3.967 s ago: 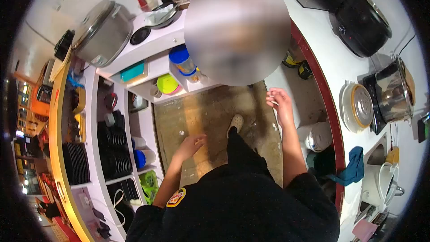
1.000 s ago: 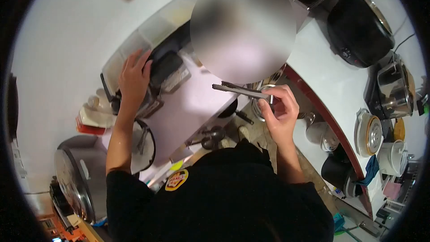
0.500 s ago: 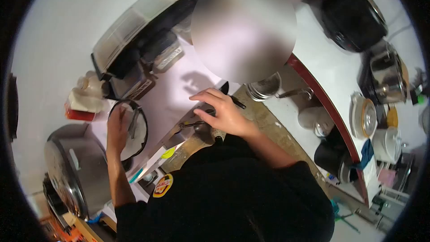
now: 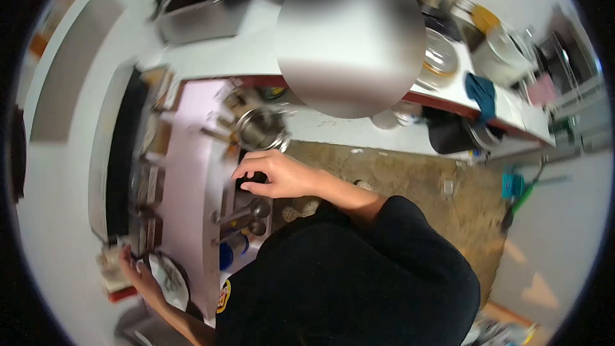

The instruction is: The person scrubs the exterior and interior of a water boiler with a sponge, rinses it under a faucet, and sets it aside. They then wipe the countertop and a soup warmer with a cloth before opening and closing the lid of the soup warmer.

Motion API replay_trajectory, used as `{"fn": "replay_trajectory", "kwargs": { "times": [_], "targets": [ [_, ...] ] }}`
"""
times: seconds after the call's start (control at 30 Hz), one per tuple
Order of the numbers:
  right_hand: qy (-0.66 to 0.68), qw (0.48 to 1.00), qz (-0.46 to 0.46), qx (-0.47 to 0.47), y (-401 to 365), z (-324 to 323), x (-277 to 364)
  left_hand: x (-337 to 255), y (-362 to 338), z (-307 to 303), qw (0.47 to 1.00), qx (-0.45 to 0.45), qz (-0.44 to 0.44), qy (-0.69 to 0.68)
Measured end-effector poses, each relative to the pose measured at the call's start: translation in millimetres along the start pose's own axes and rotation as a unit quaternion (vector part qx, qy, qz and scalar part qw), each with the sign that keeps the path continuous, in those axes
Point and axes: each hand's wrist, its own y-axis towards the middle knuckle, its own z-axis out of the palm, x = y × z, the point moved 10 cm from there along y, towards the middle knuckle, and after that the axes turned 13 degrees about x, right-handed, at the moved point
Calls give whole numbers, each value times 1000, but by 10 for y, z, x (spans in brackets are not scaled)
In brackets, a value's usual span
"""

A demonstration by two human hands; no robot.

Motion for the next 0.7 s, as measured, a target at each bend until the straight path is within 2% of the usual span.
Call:
{"fn": "replay_trajectory", "kwargs": {
  "times": [0.1,0.13,0.17,0.2,0.27,0.33,0.4,0.5,0.7],
  "targets": [
    [-95,981,-43,-162,-822,-903,256,-1041,307,618,989,73,109,-70],
    [-135,965,-9,-225,-1180,-1230,265,-1401,370,867,981,100,134,-100],
    [-164,943,33,-287,-1591,-1560,221,-1892,392,1113,976,117,183,-31],
    [-193,916,73,-344,-2023,-1859,163,-2353,368,1375,964,135,229,-30],
    [-274,856,135,-418,-2881,-2353,104,-3267,217,1912,934,163,318,-32],
    [-290,811,189,-473,-3713,-2711,70,-4053,-17,2442,897,204,390,-44],
    [-276,774,224,-524,-4412,-2956,140,-4691,-252,2967,860,279,422,-68],
    [-250,732,244,-585,-5156,-3163,299,-5319,-479,3577,818,338,461,-65],
    [-227,691,282,-626,-5952,-3362,106,-6044,-589,4328,777,449,433,-85]
  ]
}}
